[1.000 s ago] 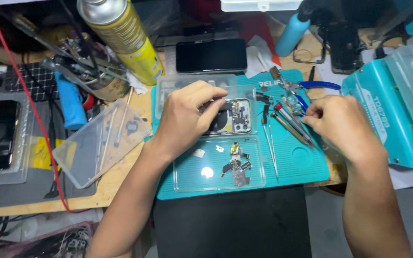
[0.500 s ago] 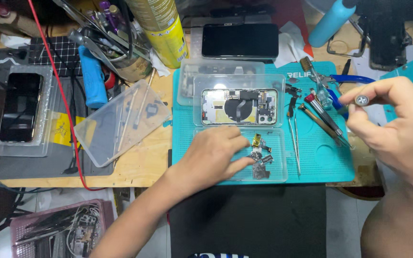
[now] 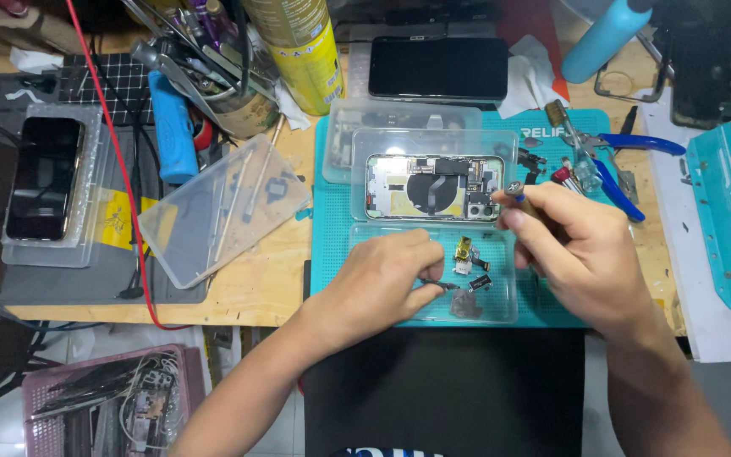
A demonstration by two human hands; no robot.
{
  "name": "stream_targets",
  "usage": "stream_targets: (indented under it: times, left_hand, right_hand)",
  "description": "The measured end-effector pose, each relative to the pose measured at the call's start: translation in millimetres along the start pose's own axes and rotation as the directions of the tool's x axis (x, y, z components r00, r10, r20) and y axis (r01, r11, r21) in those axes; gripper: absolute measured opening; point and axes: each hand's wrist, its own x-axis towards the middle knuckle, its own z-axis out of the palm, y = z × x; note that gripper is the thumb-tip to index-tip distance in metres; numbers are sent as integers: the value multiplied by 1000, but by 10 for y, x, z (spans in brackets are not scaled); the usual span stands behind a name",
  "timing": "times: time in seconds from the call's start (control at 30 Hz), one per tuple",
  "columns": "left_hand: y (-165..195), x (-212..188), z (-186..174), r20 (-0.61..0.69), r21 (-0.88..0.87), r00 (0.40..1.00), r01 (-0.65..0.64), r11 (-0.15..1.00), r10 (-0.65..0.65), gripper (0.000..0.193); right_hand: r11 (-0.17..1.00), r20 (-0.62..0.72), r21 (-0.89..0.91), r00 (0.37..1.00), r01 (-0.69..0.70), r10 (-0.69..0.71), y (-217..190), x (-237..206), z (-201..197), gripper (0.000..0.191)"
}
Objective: The person disassembles a smartphone on a repair mat, lifting the back cover and internal assembly, then uses tweezers and a screwdriver to remove small internal components and screws, setting parts aside on the mat while working around the exposed board.
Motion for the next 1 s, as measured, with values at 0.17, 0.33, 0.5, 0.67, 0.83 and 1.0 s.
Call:
stream_targets:
  times: [0.17, 0.33, 0.5, 0.67, 0.83, 1.0]
  left_hand:
    - [-62, -21, -133, -179, -170, 960, 185, 968, -215, 15]
    - [-26, -29, -163, -301, -247, 899, 250, 936, -319, 13]
    - [1, -47, -152, -312, -313, 893, 225, 923, -324, 24]
    - [-2, 21, -104, -253, -439, 921, 163, 884, -295, 22]
    - [8, 90, -32, -192, -578, 918, 181, 796, -348, 16]
    - [-16, 102, 26, -79, -735, 905, 231, 638, -418, 19]
  right_hand:
    - [981, 42, -189, 998, 43, -35, 39, 22, 27, 17]
    - [962, 137, -263, 990, 80, -45, 84, 111, 176, 14]
    - [960, 139, -276, 990, 49, -11, 79, 124, 206, 13]
    - [988, 88, -145, 995, 49, -37, 47, 91, 178, 13]
    - [996, 32, -48, 997, 72, -71, -8, 42, 163, 18]
    - [997, -18, -1, 997, 76, -76, -12, 10, 153, 18]
